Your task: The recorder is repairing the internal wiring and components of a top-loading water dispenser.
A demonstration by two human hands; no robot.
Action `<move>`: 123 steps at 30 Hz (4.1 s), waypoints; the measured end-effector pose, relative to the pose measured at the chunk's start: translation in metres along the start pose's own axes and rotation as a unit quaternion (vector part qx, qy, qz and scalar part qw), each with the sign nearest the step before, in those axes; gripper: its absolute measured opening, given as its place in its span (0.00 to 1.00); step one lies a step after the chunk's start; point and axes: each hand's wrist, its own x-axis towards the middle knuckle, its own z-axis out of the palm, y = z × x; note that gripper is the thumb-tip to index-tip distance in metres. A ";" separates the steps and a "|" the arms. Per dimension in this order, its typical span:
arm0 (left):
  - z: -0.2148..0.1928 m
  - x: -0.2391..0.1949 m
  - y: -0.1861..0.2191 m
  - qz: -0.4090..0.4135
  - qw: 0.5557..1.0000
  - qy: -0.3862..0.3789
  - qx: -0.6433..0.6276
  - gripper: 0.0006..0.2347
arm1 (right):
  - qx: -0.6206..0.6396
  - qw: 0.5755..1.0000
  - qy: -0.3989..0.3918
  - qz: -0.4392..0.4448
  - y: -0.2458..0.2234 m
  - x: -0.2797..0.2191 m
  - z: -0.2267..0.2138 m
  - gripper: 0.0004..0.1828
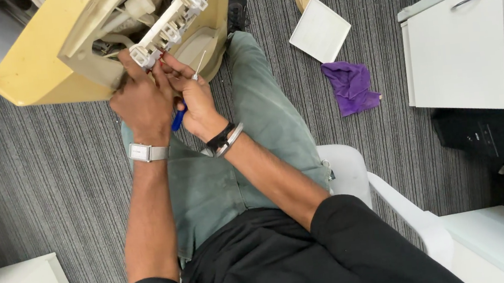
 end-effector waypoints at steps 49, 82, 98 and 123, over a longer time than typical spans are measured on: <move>0.005 0.027 -0.022 0.104 0.984 0.035 0.138 0.23 | -0.056 0.996 -0.056 -0.034 -0.018 0.005 0.012 0.31; -0.006 -0.037 -0.002 0.048 0.985 0.006 0.163 0.24 | -0.125 0.990 0.040 -0.045 -0.006 -0.007 -0.011 0.19; 0.031 -0.101 0.009 -0.521 0.302 -0.051 -0.796 0.11 | -0.133 0.987 0.079 -0.048 -0.010 -0.006 -0.012 0.16; 0.040 -0.060 0.021 -0.469 0.496 0.081 -0.726 0.09 | -0.219 0.969 0.087 -0.075 -0.036 -0.015 0.008 0.19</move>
